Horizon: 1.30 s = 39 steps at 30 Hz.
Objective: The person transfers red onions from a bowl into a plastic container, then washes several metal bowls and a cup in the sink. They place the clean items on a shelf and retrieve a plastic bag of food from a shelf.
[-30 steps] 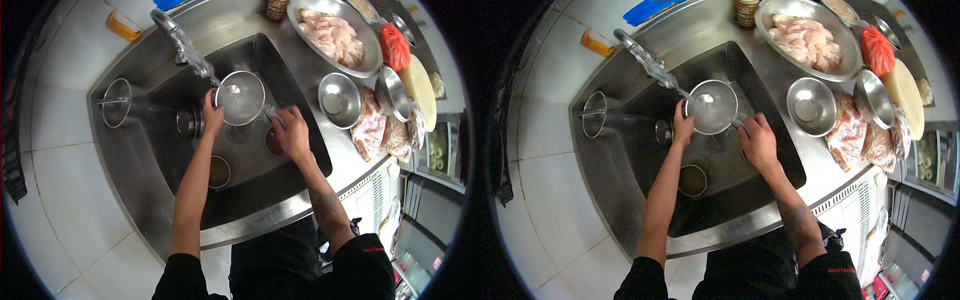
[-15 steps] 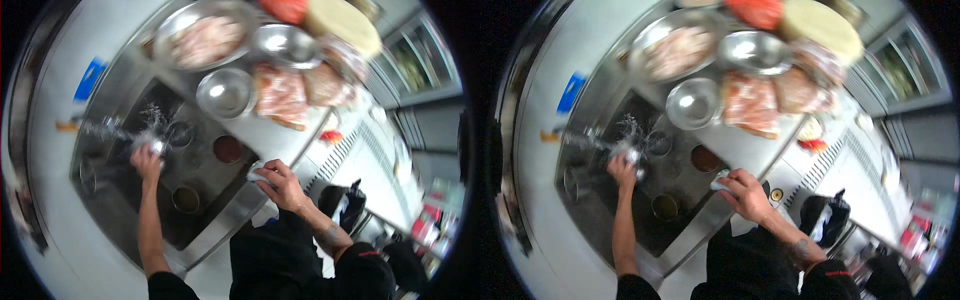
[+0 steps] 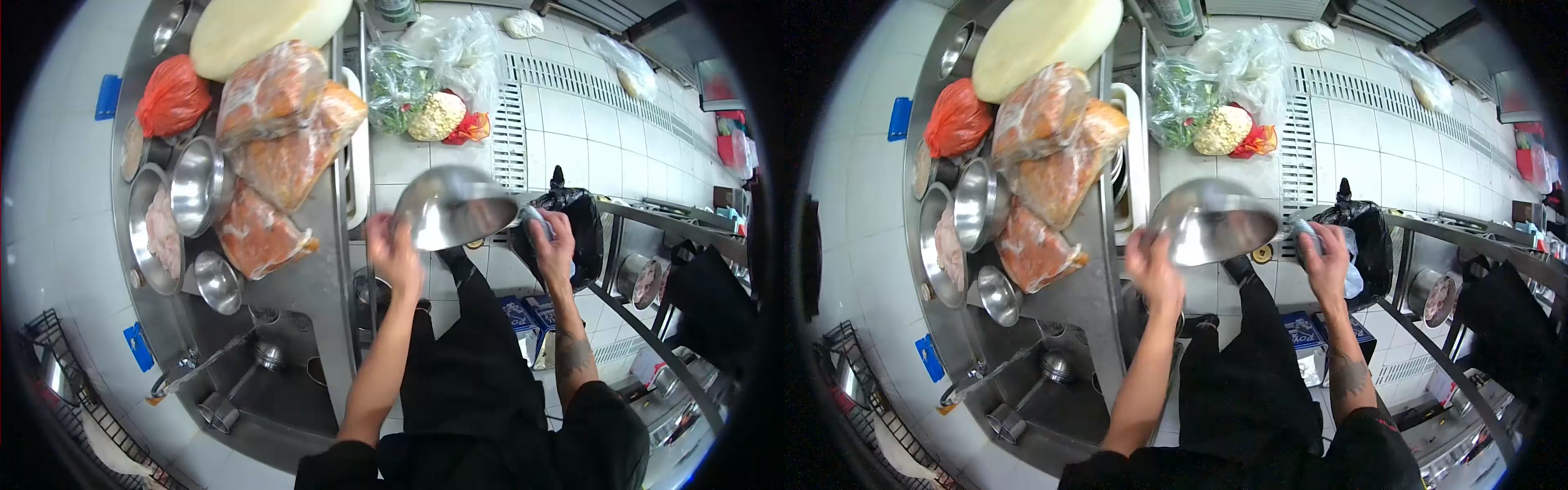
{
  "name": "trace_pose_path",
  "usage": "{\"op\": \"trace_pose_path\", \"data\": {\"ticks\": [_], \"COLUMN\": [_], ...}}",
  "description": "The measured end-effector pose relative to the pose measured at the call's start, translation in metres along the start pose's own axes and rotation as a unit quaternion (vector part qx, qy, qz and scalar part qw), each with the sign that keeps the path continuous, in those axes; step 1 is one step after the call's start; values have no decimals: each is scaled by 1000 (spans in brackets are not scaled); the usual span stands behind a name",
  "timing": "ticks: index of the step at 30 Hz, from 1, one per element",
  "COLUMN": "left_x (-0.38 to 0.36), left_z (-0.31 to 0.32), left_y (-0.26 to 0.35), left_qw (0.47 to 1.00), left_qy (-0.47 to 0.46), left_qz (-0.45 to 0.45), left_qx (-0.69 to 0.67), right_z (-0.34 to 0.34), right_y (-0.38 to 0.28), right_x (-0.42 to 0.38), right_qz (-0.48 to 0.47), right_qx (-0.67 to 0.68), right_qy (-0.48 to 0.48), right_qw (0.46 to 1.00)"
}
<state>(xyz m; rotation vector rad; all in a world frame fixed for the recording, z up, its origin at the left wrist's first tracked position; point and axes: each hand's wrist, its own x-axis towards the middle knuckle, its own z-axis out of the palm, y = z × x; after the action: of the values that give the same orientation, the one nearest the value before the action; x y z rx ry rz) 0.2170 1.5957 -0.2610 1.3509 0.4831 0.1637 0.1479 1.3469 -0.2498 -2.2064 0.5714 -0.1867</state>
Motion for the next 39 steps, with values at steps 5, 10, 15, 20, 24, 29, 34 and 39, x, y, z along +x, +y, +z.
{"op": "trace_pose_path", "data": {"ticks": [5,10,15,20,24,29,34,39], "left_x": [68,132,214,233,184,17,-54,-48], "left_z": [55,27,19,44,23,-7,-142,-357], "left_y": [-112,-112,-107,-100,-130,-50,54,38], "left_qw": [966,951,920,929,975,999,924,906], "left_qy": [112,260,330,316,111,-17,72,229], "left_qz": [-231,-161,-121,-94,-127,23,282,40], "left_qx": [4,-53,-173,-165,-146,-33,249,354], "right_z": [-35,-44,-29,-14,6,36,59,109], "right_y": [78,135,150,121,100,39,12,-91], "right_x": [-8,-25,-30,-9,10,31,15,-24], "right_qz": [98,241,275,234,291,380,374,289], "right_qx": [-26,25,54,9,128,501,564,559], "right_qy": [32,6,-22,-67,-106,-198,-250,-445], "right_qw": [994,970,960,970,942,752,692,637]}}
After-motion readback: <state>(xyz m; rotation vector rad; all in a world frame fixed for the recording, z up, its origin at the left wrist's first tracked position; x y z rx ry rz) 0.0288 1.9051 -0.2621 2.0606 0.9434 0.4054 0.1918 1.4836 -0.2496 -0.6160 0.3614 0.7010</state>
